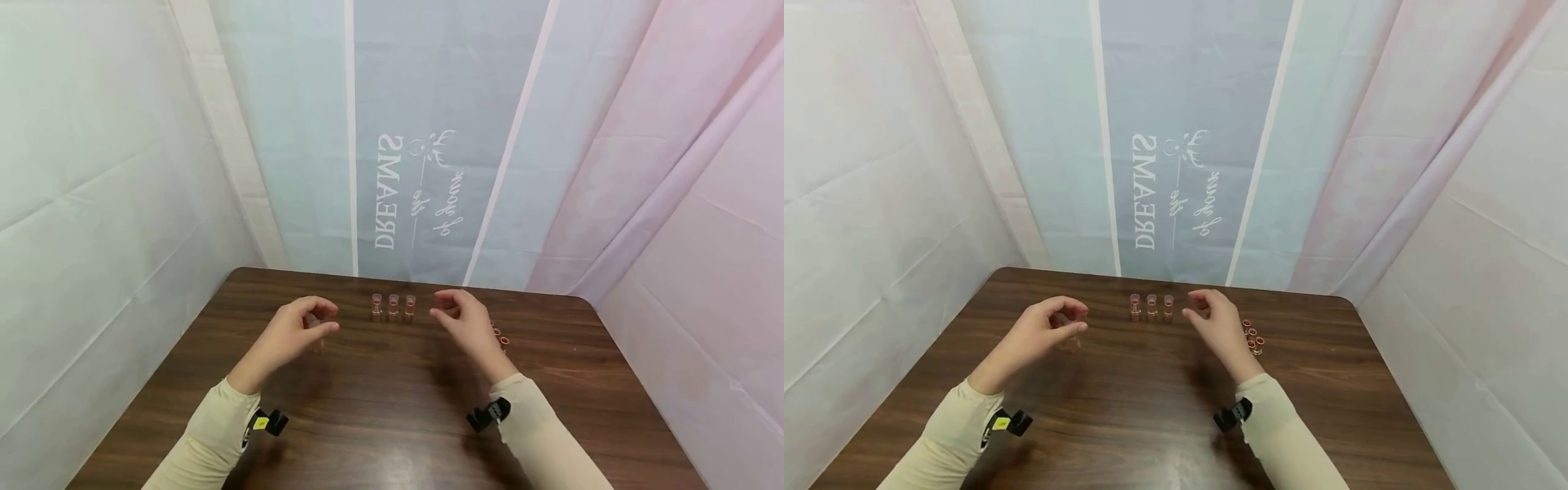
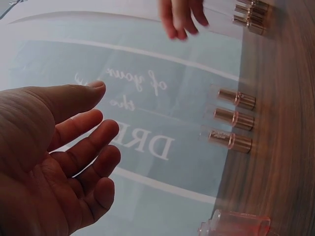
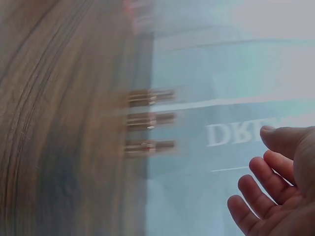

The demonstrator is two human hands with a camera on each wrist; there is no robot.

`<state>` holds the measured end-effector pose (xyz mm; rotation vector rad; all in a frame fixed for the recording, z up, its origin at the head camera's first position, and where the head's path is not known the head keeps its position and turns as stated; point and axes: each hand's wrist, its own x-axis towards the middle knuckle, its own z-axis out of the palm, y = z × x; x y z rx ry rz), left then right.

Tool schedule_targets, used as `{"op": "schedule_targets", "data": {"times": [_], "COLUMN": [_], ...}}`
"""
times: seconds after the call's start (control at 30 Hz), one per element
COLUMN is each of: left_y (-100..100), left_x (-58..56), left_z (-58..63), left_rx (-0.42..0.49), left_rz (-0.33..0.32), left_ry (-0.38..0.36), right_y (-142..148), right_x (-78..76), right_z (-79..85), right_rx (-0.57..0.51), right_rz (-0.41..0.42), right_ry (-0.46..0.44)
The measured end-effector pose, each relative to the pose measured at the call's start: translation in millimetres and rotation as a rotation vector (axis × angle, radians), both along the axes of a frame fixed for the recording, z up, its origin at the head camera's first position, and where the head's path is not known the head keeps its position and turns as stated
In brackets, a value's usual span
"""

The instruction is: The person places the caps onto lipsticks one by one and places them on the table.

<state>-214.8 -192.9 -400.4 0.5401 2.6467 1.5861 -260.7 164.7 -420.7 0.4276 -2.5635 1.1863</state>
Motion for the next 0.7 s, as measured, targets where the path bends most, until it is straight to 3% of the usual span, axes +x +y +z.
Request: {"op": "schedule_targets", "data": {"times": [0.17,0.3,0.7], "left_y": [-1.3,-2.9,-1.7], "left_x": [0.3,-0.2,2.2], "left_z": [0.8,1.4,0.8], "left_rx": [0.006,0.012,0.027], "left_rz": [0.003,-0.004,-0.014], "left_ry": [-0.009,-0.013,0.007], "right_y": [12.3,13.9,16.5], "right_x": [33.4,50.9,65.5], "right_z": [15.2,19.3,17.8], "right_rx": [-0.029,-0.072,-0.1], "right_rz": [-0.008,-0.004,-0.017], "right_ry": [0.042,0.051,0.069]}}
